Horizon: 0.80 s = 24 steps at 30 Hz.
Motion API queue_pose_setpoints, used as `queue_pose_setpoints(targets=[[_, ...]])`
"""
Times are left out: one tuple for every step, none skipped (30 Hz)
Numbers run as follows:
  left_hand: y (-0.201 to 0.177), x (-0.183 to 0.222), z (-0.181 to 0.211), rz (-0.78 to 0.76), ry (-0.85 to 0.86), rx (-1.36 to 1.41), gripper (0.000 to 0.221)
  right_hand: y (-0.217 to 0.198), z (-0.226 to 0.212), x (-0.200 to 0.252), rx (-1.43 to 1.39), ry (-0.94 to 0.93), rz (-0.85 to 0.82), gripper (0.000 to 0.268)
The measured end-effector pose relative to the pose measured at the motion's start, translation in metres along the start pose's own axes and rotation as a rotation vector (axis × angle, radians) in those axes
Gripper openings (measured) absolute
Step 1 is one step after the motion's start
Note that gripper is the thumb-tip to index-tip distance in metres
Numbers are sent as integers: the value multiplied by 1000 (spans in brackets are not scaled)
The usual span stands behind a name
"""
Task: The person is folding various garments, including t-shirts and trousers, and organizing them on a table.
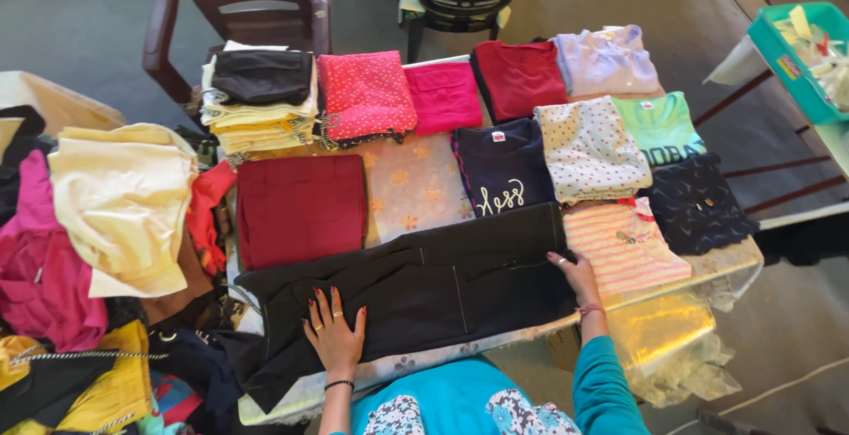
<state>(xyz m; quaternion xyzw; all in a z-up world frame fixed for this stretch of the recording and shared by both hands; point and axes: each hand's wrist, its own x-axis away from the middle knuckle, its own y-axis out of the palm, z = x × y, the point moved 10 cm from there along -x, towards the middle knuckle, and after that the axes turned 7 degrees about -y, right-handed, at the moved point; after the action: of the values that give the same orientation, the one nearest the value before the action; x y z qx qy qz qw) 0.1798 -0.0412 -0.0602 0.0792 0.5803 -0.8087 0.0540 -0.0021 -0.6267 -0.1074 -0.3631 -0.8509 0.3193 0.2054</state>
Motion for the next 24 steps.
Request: queue_pose_setpoints(targets=[[0,0,-2,4,-8,-3,76,3,3,-2,0,-6,-7,64],[2,1,-3,-6,-7,-3,75,17,19,-2,-406,147,-52,58],[4,1,-3,-16,-4,-2,75,33,29,1,-811,302,-97,51],[4,2,-3,-14,-9,-3,75,31,24,4,-809,300,-103,51],[4,1,-3,-17,-6,6,75,27,17,5,-744,262,-110,47],[5,0,-3,-19,-3,14,75,24,9,6,-679,224,-117,44],[6,-2,-3,-19,-8,11,75,23,8,5,-678,224,-123,44],[6,-4,-2,-8,0,30,75,25,4,3,-635,184,-172,41],[6,1,-4,-8,5,43,75,26,5,9,-587,156,-224,39],[6,-1,-5,-20,-3,35,75,25,-2,8,-581,169,-234,39],[5,1,-5,-19,8,42,75,24,-10,11,-560,153,-277,37],[5,2,-4,-17,18,51,74,23,-17,14,-540,137,-319,35],[7,4,-4,-32,15,48,74,21,-11,13,-532,151,-323,35],[7,7,-4,-43,18,46,74,16,-9,11,-557,111,-311,35],[8,4,-1,-46,22,46,73,12,-12,4,-585,63,-297,35],[5,6,0,-53,19,46,73,0,-16,11,-580,68,-299,35],[4,6,4,-68,21,56,73,-12,-26,10,-600,48,-291,36],[2,5,7,-82,24,66,73,-24,-37,10,-621,29,-283,36],[1,7,9,-80,13,66,73,-37,-40,11,-616,25,-293,36],[3,10,14,-105,35,83,73,-56,-41,10,-613,14,-229,37],[5,14,19,-134,61,99,72,-76,-40,13,-609,9,-162,39],[5,18,23,-137,53,98,72,-87,-34,11,-605,10,-169,39],[6,24,33,-171,102,122,69,-103,-28,10,-581,3,-144,39],[8,30,43,-205,151,147,67,-119,-21,8,-557,-5,-119,39]])
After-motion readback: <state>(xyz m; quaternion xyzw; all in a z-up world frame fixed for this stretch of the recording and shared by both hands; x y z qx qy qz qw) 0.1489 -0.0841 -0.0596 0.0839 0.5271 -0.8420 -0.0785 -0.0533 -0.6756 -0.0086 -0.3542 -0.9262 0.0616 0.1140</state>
